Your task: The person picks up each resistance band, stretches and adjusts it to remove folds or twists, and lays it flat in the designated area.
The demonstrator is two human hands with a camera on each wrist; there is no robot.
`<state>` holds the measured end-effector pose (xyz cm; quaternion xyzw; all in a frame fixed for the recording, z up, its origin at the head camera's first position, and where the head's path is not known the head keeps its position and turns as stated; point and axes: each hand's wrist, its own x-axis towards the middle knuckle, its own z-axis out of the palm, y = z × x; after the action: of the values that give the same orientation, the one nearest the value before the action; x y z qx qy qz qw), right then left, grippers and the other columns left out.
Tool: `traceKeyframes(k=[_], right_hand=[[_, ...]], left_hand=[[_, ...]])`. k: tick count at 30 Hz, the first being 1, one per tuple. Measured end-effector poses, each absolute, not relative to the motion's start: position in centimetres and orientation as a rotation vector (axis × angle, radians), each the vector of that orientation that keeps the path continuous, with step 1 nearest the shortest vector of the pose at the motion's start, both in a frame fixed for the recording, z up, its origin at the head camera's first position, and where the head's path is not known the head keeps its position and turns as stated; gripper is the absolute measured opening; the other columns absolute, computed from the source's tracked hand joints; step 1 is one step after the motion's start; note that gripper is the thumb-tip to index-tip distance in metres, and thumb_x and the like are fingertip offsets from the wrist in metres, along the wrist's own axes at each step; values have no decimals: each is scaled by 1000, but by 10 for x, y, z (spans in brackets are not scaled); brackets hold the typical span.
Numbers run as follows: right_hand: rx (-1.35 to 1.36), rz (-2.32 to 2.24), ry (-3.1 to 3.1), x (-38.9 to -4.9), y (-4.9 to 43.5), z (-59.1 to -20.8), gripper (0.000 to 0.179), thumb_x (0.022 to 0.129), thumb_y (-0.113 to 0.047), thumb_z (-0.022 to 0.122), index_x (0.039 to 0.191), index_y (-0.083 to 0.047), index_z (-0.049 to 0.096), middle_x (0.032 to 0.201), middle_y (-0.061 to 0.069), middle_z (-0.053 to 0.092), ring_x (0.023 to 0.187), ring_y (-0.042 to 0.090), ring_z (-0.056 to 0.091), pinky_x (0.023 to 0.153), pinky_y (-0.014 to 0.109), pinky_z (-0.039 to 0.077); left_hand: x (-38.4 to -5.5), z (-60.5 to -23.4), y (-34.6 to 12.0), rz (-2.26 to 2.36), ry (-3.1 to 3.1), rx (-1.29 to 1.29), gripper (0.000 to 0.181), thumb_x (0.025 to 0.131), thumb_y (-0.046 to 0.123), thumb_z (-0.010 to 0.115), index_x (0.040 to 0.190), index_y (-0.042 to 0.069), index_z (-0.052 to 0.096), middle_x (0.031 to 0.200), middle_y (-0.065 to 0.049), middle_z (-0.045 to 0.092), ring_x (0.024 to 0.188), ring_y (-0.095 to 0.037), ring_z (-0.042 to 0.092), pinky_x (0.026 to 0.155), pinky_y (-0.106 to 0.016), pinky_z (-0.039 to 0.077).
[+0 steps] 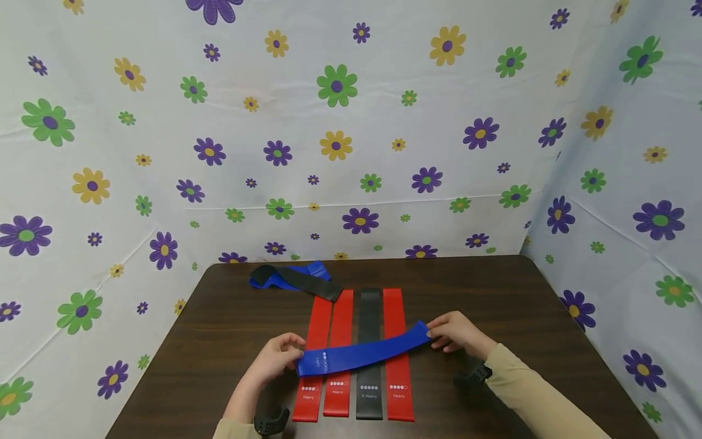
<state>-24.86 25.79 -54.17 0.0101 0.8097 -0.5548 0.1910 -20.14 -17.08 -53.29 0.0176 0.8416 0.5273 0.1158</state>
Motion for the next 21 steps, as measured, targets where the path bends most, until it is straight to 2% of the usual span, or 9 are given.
traceKeyframes(k=[7, 14, 21], right_hand=[[38, -1563, 2291, -261, 261, -535, 26, 86, -12, 70, 105, 6, 68, 83, 12, 71, 68, 21, 69, 51, 29, 52], [5, -1580, 2303, -271, 265, -533, 24, 90, -13, 67, 104, 6, 68, 82, 12, 70, 65, 19, 67, 52, 28, 51], [-15, -1615, 2284, -284, 269, -530, 23, 92, -13, 64, 103, 6, 67, 84, 12, 68, 64, 16, 64, 53, 28, 50]], left_hand=[[-199, -530, -171, 1542, 2439, 153, 10, 87, 11, 64, 93, 4, 61, 69, -3, 59, 61, -20, 55, 47, -26, 35], [-196, -530, -170, 1581, 2346, 222, 12, 87, 10, 65, 94, 1, 62, 71, -5, 62, 61, -17, 54, 47, -24, 34], [-196, -534, -168, 1606, 2243, 325, 10, 88, 7, 63, 95, -1, 61, 72, -12, 61, 59, -18, 54, 46, -23, 35]])
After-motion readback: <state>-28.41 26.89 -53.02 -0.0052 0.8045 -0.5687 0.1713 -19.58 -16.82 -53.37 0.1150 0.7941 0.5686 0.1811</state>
